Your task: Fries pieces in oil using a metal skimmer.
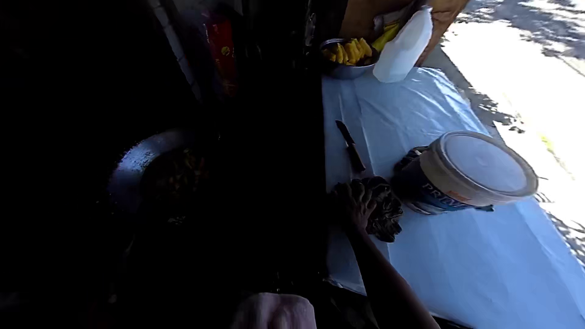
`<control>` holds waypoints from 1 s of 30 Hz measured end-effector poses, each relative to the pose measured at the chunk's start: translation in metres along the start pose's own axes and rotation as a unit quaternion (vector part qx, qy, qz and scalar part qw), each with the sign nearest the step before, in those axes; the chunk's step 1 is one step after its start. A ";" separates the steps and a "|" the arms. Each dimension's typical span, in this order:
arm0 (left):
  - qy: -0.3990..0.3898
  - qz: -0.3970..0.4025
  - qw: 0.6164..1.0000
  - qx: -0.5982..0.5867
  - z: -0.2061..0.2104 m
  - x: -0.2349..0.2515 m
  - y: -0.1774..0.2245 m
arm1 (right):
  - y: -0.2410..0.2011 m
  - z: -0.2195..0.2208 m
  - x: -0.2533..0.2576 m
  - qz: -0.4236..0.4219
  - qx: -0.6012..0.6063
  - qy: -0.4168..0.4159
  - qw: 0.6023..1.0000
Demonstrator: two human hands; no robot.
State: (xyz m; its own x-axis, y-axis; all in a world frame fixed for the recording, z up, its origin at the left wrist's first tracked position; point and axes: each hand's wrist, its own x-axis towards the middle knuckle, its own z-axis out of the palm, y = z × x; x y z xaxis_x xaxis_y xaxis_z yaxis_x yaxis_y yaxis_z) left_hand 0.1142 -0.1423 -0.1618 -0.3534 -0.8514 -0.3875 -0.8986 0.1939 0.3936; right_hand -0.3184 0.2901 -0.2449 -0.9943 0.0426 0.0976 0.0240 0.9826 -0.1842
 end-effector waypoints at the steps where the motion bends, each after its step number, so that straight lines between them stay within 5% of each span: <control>1: 0.018 -0.019 1.000 -0.012 -0.005 0.005 -0.018 | 0.000 0.002 0.000 -0.009 0.001 0.001 1.000; 3: 0.017 -0.064 0.998 -0.004 -0.025 0.000 -0.030 | 0.000 0.009 0.001 -0.020 0.002 0.002 1.000; 8: 0.038 -0.007 0.997 0.067 -0.069 -0.026 -0.072 | -0.001 0.016 0.004 -0.010 -0.002 0.007 1.000; 17: 0.034 -0.013 0.960 0.279 -0.122 -0.063 -0.045 | 0.001 0.020 0.007 -0.003 0.001 0.017 1.000; 23: -0.007 0.016 0.918 0.397 -0.057 -0.032 0.017 | 0.001 0.021 0.009 -0.001 -0.012 0.017 1.000; 30: 0.016 -0.025 0.942 0.333 0.026 0.050 0.053 | -0.003 0.024 0.008 0.013 -0.015 0.026 0.999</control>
State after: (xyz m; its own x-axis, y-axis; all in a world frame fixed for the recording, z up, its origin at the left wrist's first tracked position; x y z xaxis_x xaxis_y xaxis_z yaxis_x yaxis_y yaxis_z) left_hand 0.0421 -0.1625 -0.1818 -0.3079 -0.8796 -0.3627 -0.8812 0.4074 -0.2398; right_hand -0.3291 0.2828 -0.2664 -0.9864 0.0772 0.1449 0.0540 0.9860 -0.1578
